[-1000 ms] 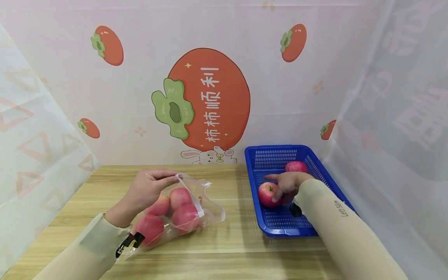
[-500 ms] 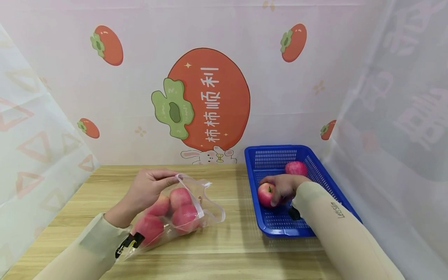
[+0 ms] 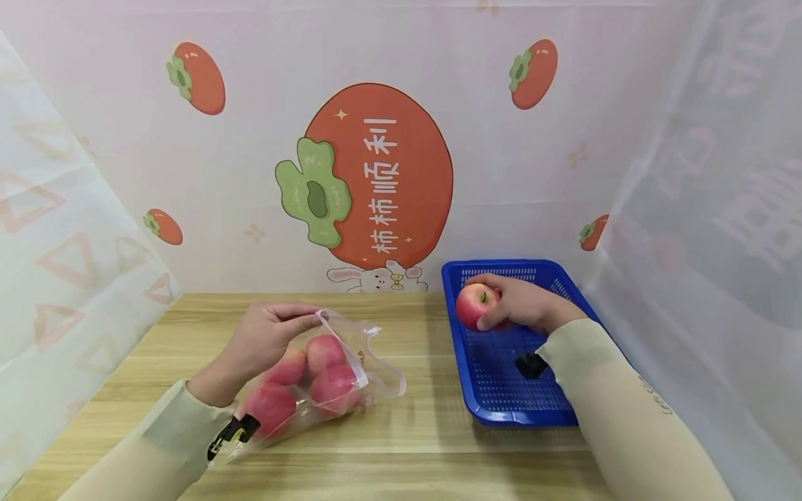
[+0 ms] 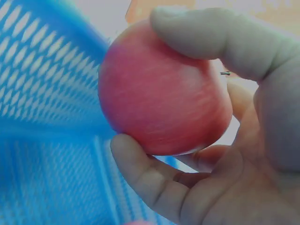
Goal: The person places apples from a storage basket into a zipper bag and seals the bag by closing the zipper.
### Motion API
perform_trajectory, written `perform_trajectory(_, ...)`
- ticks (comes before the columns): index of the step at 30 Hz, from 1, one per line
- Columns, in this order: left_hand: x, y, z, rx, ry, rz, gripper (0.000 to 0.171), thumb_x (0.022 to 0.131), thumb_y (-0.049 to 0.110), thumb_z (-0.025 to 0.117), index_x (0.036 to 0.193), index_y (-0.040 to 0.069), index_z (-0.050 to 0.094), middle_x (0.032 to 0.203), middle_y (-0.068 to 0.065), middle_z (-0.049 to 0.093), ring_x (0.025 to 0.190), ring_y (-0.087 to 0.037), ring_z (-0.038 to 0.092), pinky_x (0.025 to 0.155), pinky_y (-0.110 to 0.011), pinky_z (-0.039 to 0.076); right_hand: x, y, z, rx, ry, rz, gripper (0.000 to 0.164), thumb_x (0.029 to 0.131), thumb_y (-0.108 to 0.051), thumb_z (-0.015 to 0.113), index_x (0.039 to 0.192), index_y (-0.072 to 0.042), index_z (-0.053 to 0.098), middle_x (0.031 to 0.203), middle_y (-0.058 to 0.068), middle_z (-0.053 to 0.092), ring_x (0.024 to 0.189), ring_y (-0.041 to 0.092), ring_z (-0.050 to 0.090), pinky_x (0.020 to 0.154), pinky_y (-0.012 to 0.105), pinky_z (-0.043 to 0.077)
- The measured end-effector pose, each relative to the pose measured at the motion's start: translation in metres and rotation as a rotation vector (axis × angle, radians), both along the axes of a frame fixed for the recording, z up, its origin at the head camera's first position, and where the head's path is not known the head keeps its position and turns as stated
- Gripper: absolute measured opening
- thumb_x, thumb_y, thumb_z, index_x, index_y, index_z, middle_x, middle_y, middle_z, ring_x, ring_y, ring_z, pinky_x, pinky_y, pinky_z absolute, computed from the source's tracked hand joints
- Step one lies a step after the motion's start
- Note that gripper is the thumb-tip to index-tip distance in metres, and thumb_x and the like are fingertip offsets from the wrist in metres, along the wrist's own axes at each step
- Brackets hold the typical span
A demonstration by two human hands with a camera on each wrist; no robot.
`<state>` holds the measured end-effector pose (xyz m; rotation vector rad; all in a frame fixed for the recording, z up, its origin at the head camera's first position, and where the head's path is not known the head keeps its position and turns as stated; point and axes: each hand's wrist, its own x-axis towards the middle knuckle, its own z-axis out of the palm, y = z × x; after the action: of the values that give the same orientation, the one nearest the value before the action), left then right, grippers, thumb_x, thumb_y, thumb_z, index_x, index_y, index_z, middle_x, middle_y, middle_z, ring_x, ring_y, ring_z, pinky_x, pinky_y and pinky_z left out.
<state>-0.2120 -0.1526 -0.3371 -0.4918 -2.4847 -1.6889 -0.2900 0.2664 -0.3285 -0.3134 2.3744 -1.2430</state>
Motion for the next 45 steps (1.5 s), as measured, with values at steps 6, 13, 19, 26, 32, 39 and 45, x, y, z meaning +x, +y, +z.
perform_trajectory(6,0.001,0.001,0.001,-0.001,-0.008,0.003,0.015,0.09,0.018,0.076,0.103,0.013,0.081,0.098,0.002,0.075,0.097,-0.017,0.068,0.084,-0.044,0.054,0.019,-0.037,0.01,-0.04,0.077,0.07,0.082,0.075,-0.016,0.086,0.146,-0.024,0.047,0.132,0.016,0.048,0.112,0.038,0.049,0.082,0.044,0.052)
perform_trajectory(13,-0.001,0.002,-0.001,-0.001,0.014,0.0,0.015,0.089,0.017,0.077,0.103,0.011,0.081,0.098,0.001,0.075,0.097,-0.017,0.068,0.08,-0.033,0.054,0.049,-0.091,0.014,0.016,0.13,0.14,0.079,0.073,-0.029,0.087,0.142,-0.038,0.05,0.126,0.004,0.055,0.111,0.03,0.052,0.084,0.044,0.051)
perform_trajectory(19,-0.001,0.002,0.001,-0.006,0.002,0.002,0.014,0.09,0.017,0.076,0.103,0.013,0.081,0.098,0.003,0.075,0.098,-0.016,0.067,0.081,-0.035,0.054,0.063,-0.124,0.01,-0.045,0.117,0.214,0.079,0.073,-0.025,0.087,0.142,-0.034,0.05,0.123,0.001,0.058,0.109,0.027,0.055,0.082,0.041,0.053)
perform_trajectory(26,-0.001,0.003,0.0,-0.027,0.004,0.0,0.016,0.088,0.02,0.078,0.103,0.014,0.081,0.097,0.003,0.075,0.097,-0.015,0.067,0.08,-0.037,0.054,0.066,-0.146,0.003,-0.031,0.16,0.23,0.081,0.073,-0.026,0.086,0.145,-0.03,0.049,0.118,-0.003,0.06,0.105,0.023,0.058,0.082,0.039,0.053)
perform_trajectory(32,0.0,0.003,0.0,-0.03,-0.001,-0.007,0.018,0.089,0.023,0.077,0.104,0.014,0.081,0.099,0.004,0.075,0.099,-0.015,0.066,0.082,-0.042,0.053,0.07,-0.158,0.001,0.01,0.231,0.19,0.087,0.073,-0.036,0.087,0.149,-0.024,0.045,0.116,-0.005,0.062,0.102,0.019,0.059,0.084,0.037,0.052)
perform_trajectory(39,-0.001,0.003,0.0,-0.026,0.005,-0.007,0.015,0.089,0.023,0.077,0.103,0.016,0.081,0.099,0.005,0.075,0.1,-0.014,0.066,0.082,-0.04,0.053,0.075,-0.167,0.001,0.068,0.314,0.154,0.088,0.073,-0.042,0.086,0.148,-0.018,0.046,0.11,-0.008,0.063,0.098,0.014,0.059,0.085,0.037,0.051)
perform_trajectory(45,-0.001,0.003,0.0,-0.028,-0.003,-0.006,0.017,0.09,0.025,0.077,0.103,0.017,0.081,0.1,0.004,0.075,0.101,-0.015,0.066,0.083,-0.041,0.053,0.079,-0.172,0.001,0.037,0.299,0.113,0.085,0.074,-0.043,0.087,0.144,-0.016,0.048,0.111,-0.005,0.064,0.097,0.015,0.061,0.084,0.037,0.051)
